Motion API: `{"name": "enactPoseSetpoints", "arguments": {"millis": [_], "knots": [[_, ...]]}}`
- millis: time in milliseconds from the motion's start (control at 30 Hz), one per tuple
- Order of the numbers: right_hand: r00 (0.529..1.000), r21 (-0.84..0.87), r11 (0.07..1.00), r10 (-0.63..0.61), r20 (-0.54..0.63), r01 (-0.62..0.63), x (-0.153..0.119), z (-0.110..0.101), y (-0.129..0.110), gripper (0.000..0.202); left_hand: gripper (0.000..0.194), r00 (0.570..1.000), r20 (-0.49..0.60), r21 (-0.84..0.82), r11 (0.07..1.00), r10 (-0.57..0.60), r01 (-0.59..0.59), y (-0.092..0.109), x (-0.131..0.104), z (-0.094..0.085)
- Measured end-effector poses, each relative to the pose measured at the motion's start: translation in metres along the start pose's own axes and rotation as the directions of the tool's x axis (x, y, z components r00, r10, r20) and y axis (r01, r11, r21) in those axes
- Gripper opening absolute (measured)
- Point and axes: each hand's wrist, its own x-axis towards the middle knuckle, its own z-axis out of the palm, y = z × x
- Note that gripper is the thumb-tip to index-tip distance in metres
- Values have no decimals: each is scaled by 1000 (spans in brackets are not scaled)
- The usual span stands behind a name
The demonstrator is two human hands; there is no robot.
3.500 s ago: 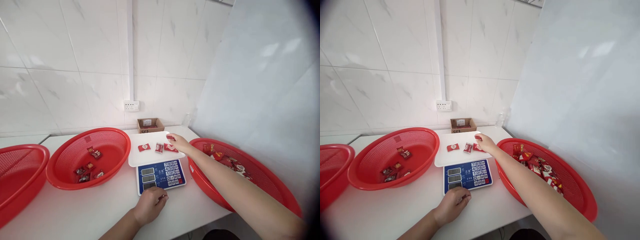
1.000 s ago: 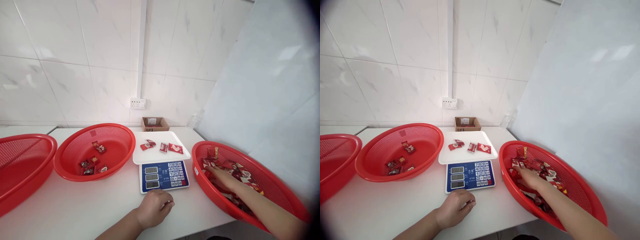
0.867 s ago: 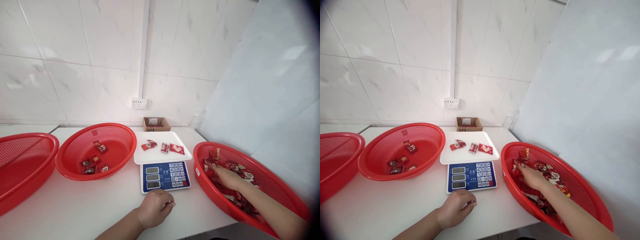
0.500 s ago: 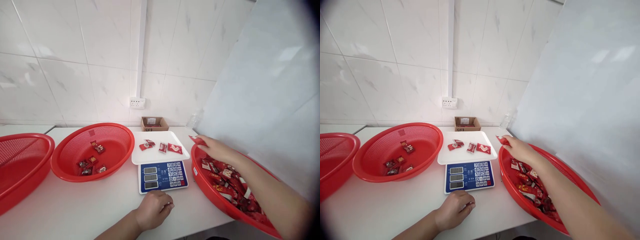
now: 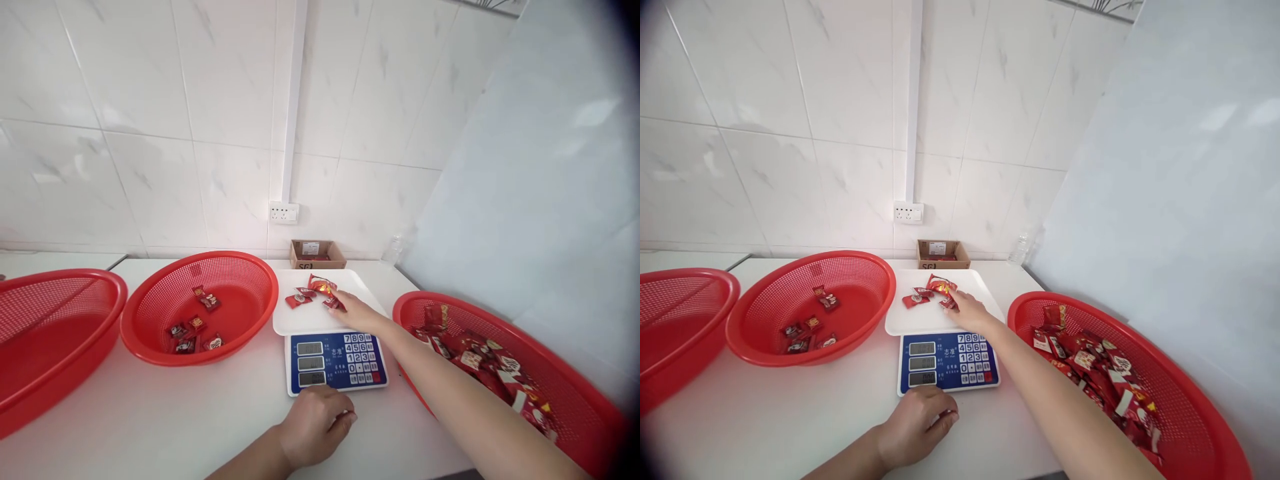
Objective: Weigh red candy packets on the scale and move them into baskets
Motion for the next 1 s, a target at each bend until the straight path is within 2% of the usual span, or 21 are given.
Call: {"name": "enactPoseSetpoints", "arguments": {"millis": [100, 233, 367, 500, 600, 833, 900, 1000], "knots": [[1000, -17, 1000, -22, 13, 22, -7, 7, -7, 63, 13, 1000, 9, 8, 1000, 22, -22, 2, -1, -1], [997, -39, 996, -81, 4, 81, -7, 2, -21, 75, 14, 1000, 10, 21, 1000, 23, -23, 3, -1, -1], [994, -162, 981, -101, 43, 107, 7, 3, -40, 67, 15, 1000, 16, 13, 1000, 26, -26, 2, 0, -1], [964, -256, 930, -242, 109, 263, 22, 13, -59, 57, 15, 1000, 3, 15, 1000, 13, -13, 1, 0, -1], [936, -264, 898, -330, 121, 351, 25, 19, -65, 50, 16, 1000, -2, 23, 1000, 8, -8, -1, 0, -2], [893, -247, 888, -429, -139, 388, 7, 12, -52, 25, 14, 999, 15, 27, 999, 29, -29, 2, 0, -1], [900, -195, 930, -354, -256, 310, 1, 6, -42, 24, 14, 999, 15, 32, 999, 37, -37, 2, -1, -1], [914, -107, 992, -109, -390, 73, -7, -4, -25, 21, 15, 999, 18, 38, 998, 39, -40, 2, -1, 0]]}}
